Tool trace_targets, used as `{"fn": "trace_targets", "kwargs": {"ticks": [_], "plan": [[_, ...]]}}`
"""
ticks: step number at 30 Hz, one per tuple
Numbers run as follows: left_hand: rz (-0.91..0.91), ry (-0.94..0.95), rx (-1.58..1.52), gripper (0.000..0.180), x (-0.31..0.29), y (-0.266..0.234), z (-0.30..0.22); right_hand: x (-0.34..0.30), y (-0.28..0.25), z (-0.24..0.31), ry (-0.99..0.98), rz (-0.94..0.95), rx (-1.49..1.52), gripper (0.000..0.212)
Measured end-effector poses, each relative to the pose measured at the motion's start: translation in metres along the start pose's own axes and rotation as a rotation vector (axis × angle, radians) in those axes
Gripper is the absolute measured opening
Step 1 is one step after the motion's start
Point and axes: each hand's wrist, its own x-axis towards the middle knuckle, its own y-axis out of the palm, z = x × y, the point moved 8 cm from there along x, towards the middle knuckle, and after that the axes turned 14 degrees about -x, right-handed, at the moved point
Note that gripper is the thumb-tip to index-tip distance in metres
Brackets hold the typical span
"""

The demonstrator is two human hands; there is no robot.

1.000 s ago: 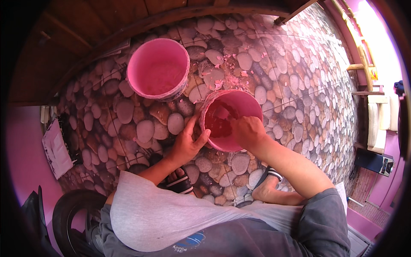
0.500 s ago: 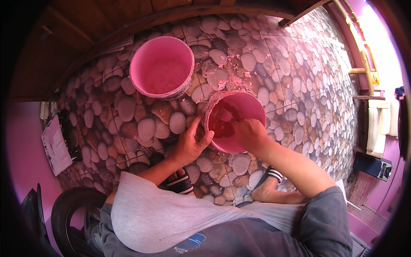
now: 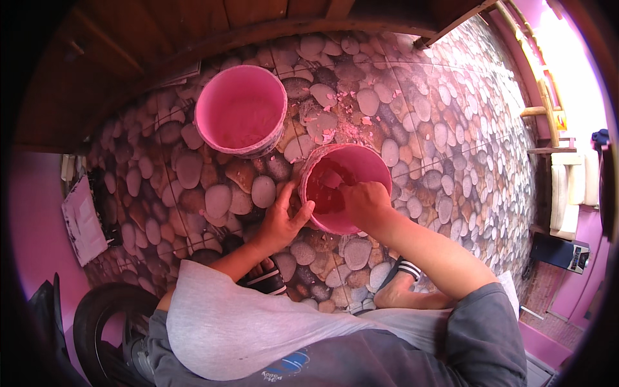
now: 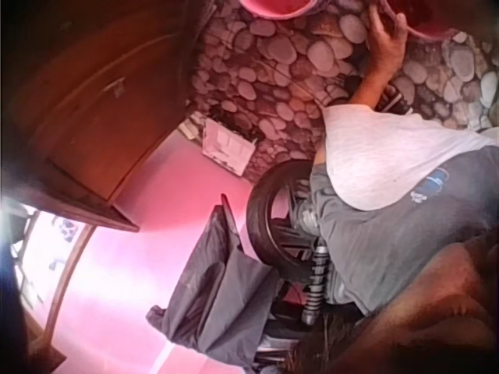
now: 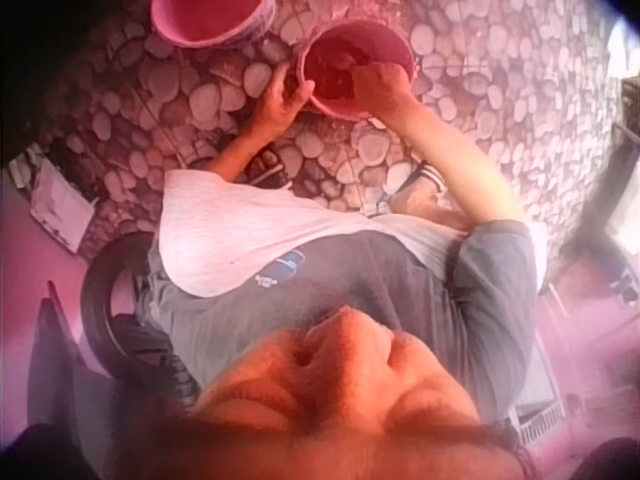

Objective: The person mixes red paint in a bucket by hand and using a scraper, occasionally adding more paint from a container.

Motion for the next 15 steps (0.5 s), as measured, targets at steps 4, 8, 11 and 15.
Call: {"fn": "trace_targets", "kwargs": {"ticks": [4,8,11,15], "plan": [[0.011,-0.052,-0.055,0.057,0.001,0.005,0.001,0.000,0.003,0.001,0.025,-0.068,-0.071,0.020],[-0.033,-0.002,-0.080,0.054,0.000,0.000,0.006,-0.002,0.005,-0.001,0.038,-0.042,-0.035,0.020],[-0.053,0.031,-0.089,0.051,0.001,0.001,0.003,-0.003,0.007,-0.001,0.032,-0.056,-0.111,0.020],[-0.053,-0.002,-0.097,0.052,-0.001,0.001,0.005,0.002,0.007,0.000,0.023,-0.070,0.015,0.017]]}}
